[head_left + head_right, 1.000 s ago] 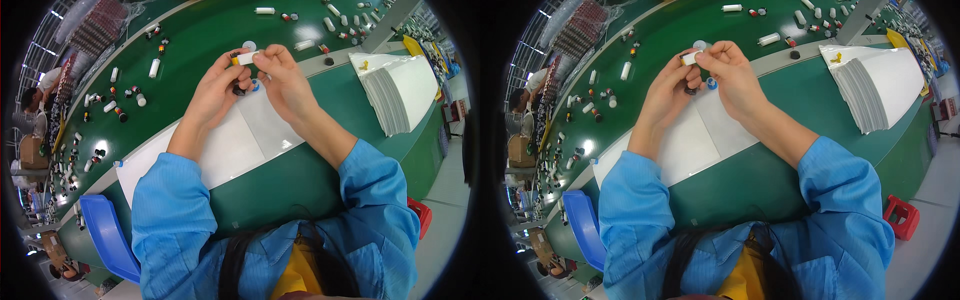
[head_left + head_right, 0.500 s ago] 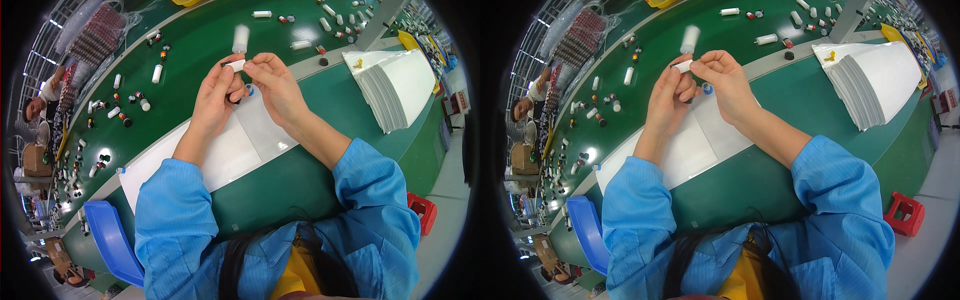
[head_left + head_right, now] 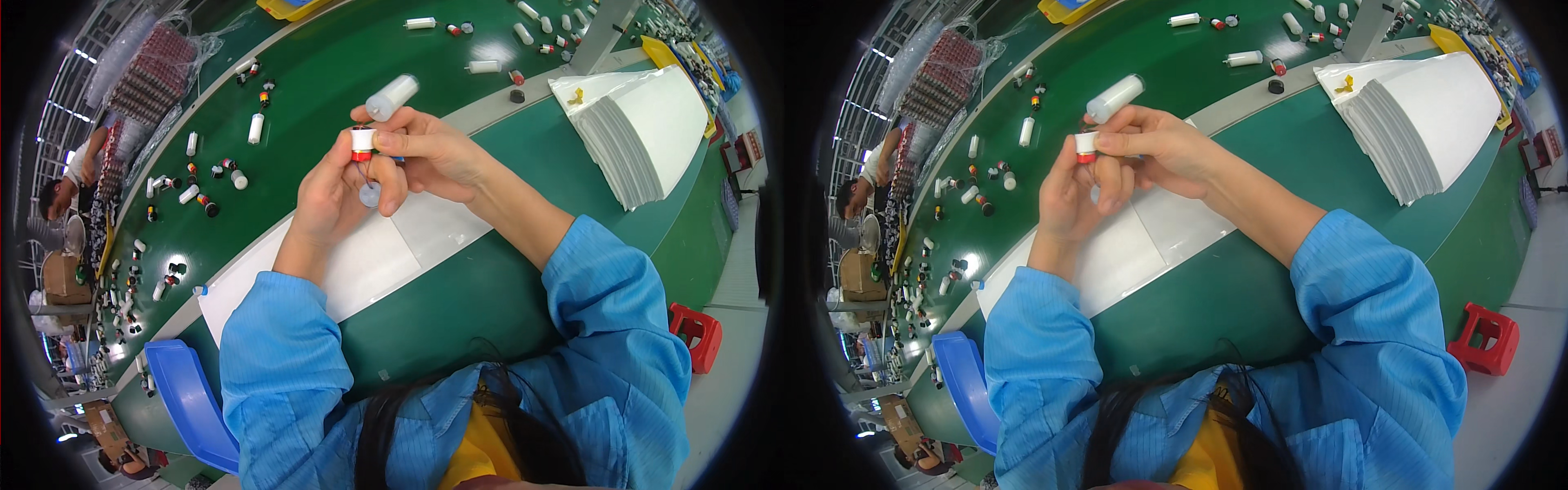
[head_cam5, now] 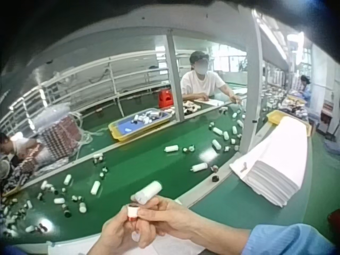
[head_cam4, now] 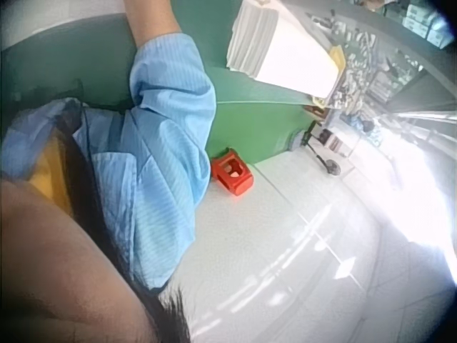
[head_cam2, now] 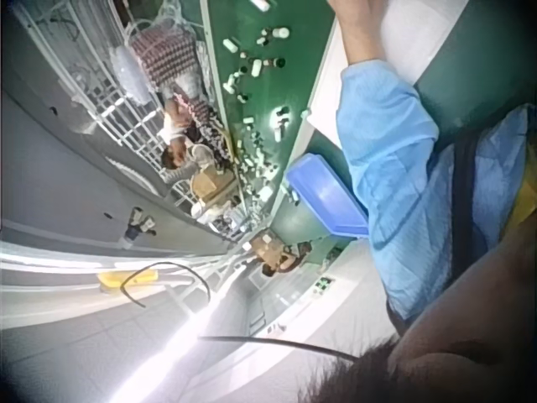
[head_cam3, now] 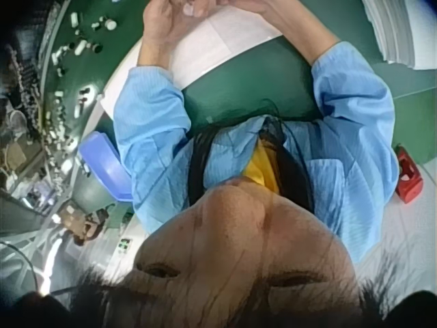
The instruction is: The person assembles small electronic or plastic components by hand on a factory assembly line.
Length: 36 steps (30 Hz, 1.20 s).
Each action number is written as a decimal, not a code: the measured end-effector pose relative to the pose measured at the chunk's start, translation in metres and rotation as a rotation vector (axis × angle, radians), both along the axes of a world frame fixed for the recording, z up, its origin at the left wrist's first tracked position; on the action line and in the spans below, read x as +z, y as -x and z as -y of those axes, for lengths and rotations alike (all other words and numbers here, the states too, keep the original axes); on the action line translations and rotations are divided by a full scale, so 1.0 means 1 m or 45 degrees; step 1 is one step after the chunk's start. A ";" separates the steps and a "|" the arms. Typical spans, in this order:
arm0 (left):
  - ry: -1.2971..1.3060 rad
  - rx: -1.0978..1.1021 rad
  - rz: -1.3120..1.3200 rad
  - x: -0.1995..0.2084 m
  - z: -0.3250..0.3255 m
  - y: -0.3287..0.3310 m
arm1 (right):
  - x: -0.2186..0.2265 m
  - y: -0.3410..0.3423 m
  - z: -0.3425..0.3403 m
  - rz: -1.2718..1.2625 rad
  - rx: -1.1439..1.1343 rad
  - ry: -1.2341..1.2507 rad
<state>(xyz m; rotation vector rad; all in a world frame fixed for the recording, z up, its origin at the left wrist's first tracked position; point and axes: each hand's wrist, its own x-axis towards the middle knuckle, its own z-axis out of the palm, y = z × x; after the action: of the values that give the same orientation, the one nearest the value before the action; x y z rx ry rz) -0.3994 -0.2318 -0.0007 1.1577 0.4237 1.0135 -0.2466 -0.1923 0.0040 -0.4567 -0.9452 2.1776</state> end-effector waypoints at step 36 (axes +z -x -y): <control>0.330 0.591 -0.406 -0.009 0.024 0.058 | -0.012 0.071 0.025 0.627 -0.479 -0.778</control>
<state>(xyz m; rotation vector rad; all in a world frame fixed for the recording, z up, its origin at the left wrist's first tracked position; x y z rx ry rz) -0.4577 -0.2561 -0.0102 1.0063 1.0844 1.1295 -0.3177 -0.2171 -0.0084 -0.8023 -1.5729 1.3633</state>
